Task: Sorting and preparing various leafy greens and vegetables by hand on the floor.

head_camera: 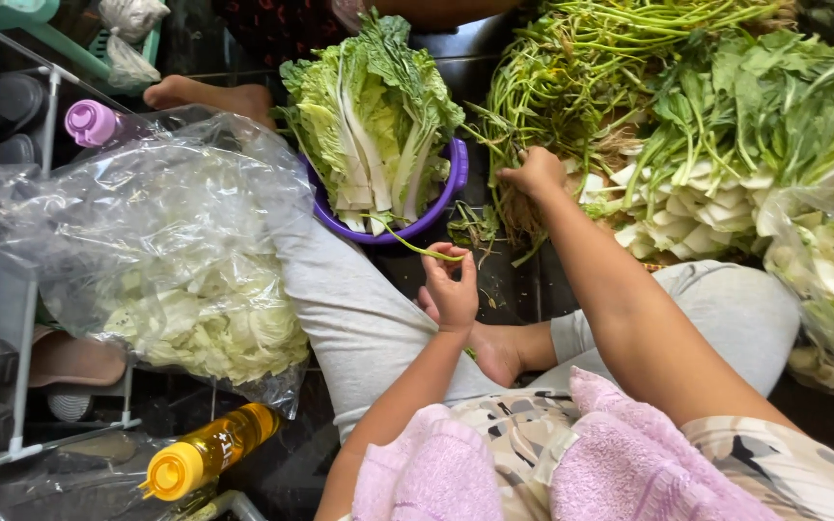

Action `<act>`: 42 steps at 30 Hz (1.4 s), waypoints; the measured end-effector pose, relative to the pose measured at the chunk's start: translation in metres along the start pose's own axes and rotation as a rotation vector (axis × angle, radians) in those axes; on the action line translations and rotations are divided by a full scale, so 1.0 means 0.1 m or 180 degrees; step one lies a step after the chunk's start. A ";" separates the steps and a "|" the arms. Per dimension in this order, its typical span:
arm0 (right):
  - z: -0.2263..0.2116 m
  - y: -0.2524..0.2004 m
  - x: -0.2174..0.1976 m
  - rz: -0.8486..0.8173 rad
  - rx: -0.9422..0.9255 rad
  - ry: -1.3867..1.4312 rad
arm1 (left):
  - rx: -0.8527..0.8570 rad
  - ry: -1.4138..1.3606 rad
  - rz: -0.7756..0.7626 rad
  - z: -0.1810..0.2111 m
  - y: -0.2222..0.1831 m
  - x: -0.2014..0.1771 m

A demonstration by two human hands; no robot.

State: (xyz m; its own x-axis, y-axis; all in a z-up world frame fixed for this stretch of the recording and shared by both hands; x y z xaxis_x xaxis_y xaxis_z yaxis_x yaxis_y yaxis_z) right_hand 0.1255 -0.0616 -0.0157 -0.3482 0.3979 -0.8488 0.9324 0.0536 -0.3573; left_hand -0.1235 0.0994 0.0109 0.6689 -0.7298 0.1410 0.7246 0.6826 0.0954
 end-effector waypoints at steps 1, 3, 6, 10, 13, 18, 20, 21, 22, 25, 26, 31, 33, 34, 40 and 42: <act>0.04 0.06 0.05 -0.0019 0.0005 0.0000 | -0.0014 0.0014 0.0004 0.02 0.03 0.00; 0.16 0.13 0.10 0.0122 -0.0130 -0.0185 | -0.0028 -0.0070 -0.0011 0.05 0.03 0.03; 0.34 0.11 0.51 -0.0157 -0.0252 -0.0405 | -0.0080 -0.0043 -0.0072 0.09 0.09 0.06; 0.47 -0.20 0.80 -0.0295 -0.0531 -0.0704 | -0.0087 -0.0084 -0.0154 0.16 0.10 0.17; 0.20 -0.77 0.51 -0.0633 -0.0839 -0.1083 | -0.0094 0.0088 -0.0286 0.21 0.05 0.21; 0.08 -1.24 0.17 -0.0754 -0.1262 -0.1494 | -0.0975 0.0677 -0.0797 -0.37 0.01 0.38; 0.18 -1.25 0.17 -0.0755 -0.1279 -0.1561 | -0.1141 0.0869 -0.0861 -0.89 -0.04 0.48; 0.21 -1.22 0.15 -0.0735 -0.1302 -0.1641 | -0.1289 0.1043 -0.0919 -1.17 -0.04 0.55; 0.28 -1.17 0.18 -0.0725 -0.1313 -0.1646 | -0.1278 0.1038 -0.0910 -1.22 -0.03 0.64; 0.65 -1.09 0.23 -0.0808 -0.1024 -0.1813 | -0.1785 0.0848 -0.0828 -1.60 -0.21 0.83; 0.73 -1.08 0.20 -0.0821 -0.0984 -0.1870 | -0.1901 0.0717 -0.0845 -1.77 -0.30 0.87; 1.09 -1.09 0.03 -0.0901 -0.0938 -0.1816 | -0.2387 0.0173 -0.1406 -1.84 -0.70 1.12; 1.10 -1.14 -0.12 -0.1129 -0.0971 -0.1761 | -0.2610 0.0113 -0.1622 -1.61 -0.73 1.14; 1.10 -1.12 -0.23 -0.1118 -0.0978 -0.1775 | -0.2600 0.0098 -0.1618 -1.65 -0.65 1.16; 1.22 -1.11 -0.63 -0.0999 -0.0818 -0.0834 | -0.1134 0.0443 -0.1858 -0.80 -0.17 0.85; 1.29 -1.11 -0.84 -0.0332 -0.0614 -0.0583 | -0.1029 0.0101 -0.1988 -0.52 -0.06 0.81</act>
State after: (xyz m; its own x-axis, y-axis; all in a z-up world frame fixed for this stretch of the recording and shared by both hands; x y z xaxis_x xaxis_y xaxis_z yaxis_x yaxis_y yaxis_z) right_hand 0.0391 -0.2189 0.0451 -0.4386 0.2099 -0.8738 0.8856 0.2659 -0.3807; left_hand -0.0649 0.0343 -0.0298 0.1125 -0.9856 0.1259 0.9844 0.0932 -0.1493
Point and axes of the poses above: each hand's wrist, its own y-axis towards the middle knuckle, its own x-axis out of the palm, z = x × y, the point moved 8 cm from there along y, towards the middle knuckle, and after that the axes turned 7 degrees about -y, right-handed, at the moved point
